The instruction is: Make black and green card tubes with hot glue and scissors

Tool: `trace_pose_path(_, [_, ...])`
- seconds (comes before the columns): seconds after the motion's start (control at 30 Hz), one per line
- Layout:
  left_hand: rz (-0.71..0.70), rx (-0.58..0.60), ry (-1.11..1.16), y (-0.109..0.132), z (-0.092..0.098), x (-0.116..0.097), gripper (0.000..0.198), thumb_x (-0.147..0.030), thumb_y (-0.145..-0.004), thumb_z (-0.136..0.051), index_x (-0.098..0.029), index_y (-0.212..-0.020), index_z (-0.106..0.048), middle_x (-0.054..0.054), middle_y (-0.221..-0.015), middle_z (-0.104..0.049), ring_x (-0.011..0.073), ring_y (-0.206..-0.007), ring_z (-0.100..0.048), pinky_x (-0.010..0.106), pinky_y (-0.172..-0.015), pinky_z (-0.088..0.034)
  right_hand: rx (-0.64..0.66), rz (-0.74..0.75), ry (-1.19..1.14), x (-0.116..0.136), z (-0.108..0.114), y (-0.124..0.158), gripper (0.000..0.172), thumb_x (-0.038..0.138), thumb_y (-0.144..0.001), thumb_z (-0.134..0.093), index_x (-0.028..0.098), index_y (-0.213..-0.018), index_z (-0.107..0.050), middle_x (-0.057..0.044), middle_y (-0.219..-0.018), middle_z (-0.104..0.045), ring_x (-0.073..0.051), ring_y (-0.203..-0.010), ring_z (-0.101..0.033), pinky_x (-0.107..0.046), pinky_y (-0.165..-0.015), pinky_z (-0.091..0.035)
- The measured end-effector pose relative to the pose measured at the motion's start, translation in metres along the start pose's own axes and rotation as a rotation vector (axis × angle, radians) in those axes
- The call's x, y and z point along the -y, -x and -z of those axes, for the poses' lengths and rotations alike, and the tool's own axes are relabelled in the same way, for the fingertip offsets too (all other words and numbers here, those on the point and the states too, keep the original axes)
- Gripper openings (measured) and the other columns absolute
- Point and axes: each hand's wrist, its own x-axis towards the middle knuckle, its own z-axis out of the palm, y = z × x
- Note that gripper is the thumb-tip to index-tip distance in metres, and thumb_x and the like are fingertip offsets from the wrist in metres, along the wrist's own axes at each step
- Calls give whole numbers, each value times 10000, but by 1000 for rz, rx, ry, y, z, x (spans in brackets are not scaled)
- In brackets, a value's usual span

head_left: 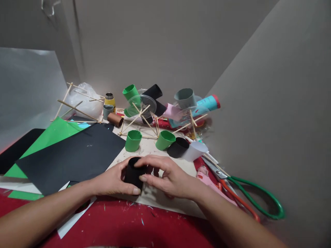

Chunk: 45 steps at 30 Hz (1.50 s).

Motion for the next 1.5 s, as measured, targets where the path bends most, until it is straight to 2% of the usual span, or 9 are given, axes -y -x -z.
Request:
trace_pose_path(0.07, [44, -20, 59, -1, 1, -1, 663, -280, -699, -829, -242, -1303, -557, 72, -1230, -635, 267, -1148, -566, 388, -983, -415, -152, -58, 22, -2, 6, 9, 254, 273, -900, -639, 215, -1148, -643, -57, -1115, -697, -153, -831, -644, -246, -698, -498])
trace_pose_path(0.17, [99, -105, 168, -2, 4, -1, 620, -302, -672, -849, -214, -1225, -584, 61, -1072, -681, 229, -992, -608, 349, -879, -437, -295, -274, 175, -11, 16, 32, 162, 316, -925, -584, 200, -1010, -657, -43, -920, -714, -158, -709, -628, -259, -615, -462])
trace_pose_path(0.33, [120, -208, 317, -4, 6, -2, 509, -326, -707, -823, -160, -1142, -619, 116, -1069, -699, 238, -963, -638, 369, -873, -452, -1, -606, 610, -20, 16, 68, 195, 326, -943, -542, 190, -838, -636, -55, -840, -694, -202, -733, -628, -312, -672, -415])
trace_pose_path(0.43, [142, -247, 416, -4, 5, -6, 517, -313, -684, -842, -150, -1124, -626, 123, -1080, -704, 256, -996, -659, 398, -917, -458, 91, -687, 710, -21, 6, 73, 168, 276, -928, -543, 177, -807, -605, -78, -849, -678, -218, -735, -627, -309, -644, -379])
trace_pose_path(0.9, [136, -256, 616, 2, 2, -15, 425, -279, -750, -798, -133, -1095, -598, 135, -1064, -712, 283, -982, -702, 442, -914, -497, 47, -706, 595, -36, -1, 78, 153, 235, -824, -581, 200, -681, -537, -47, -690, -631, -182, -612, -534, -283, -566, -305])
trace_pose_path(1.13, [153, -259, 637, 3, 2, -16, 493, -278, -719, -819, -115, -1111, -567, 148, -1058, -700, 296, -969, -708, 453, -921, -500, -68, -655, 233, -30, 1, 86, 122, 260, -798, -514, 207, -688, -509, 33, -614, -476, -137, -588, -423, -243, -542, -334])
trace_pose_path(1.3, [172, -262, 654, 3, 1, -19, 545, -294, -691, -835, -118, -1122, -551, 136, -1028, -721, 290, -938, -722, 439, -898, -531, -209, -636, -331, -20, -12, 93, 263, 379, -771, -632, 199, -642, -491, 58, -571, -382, -109, -555, -285, -245, -522, -239])
trace_pose_path(1.4, [189, -263, 665, 4, 0, -20, 565, -296, -696, -831, -121, -1148, -540, 129, -1018, -731, 286, -924, -730, 420, -869, -550, -211, -604, -368, -13, -23, 91, 371, 430, -765, -710, 205, -610, -460, 84, -537, -307, -103, -542, -237, -243, -514, -221])
trace_pose_path(1.5, [198, -266, 668, 5, -1, -19, 568, -302, -715, -820, -129, -1169, -527, 130, -1021, -733, 289, -919, -736, 400, -824, -569, -168, -502, -205, -7, -28, 87, 446, 413, -796, -709, 213, -564, -385, 89, -530, -270, -104, -529, -250, -245, -508, -229])
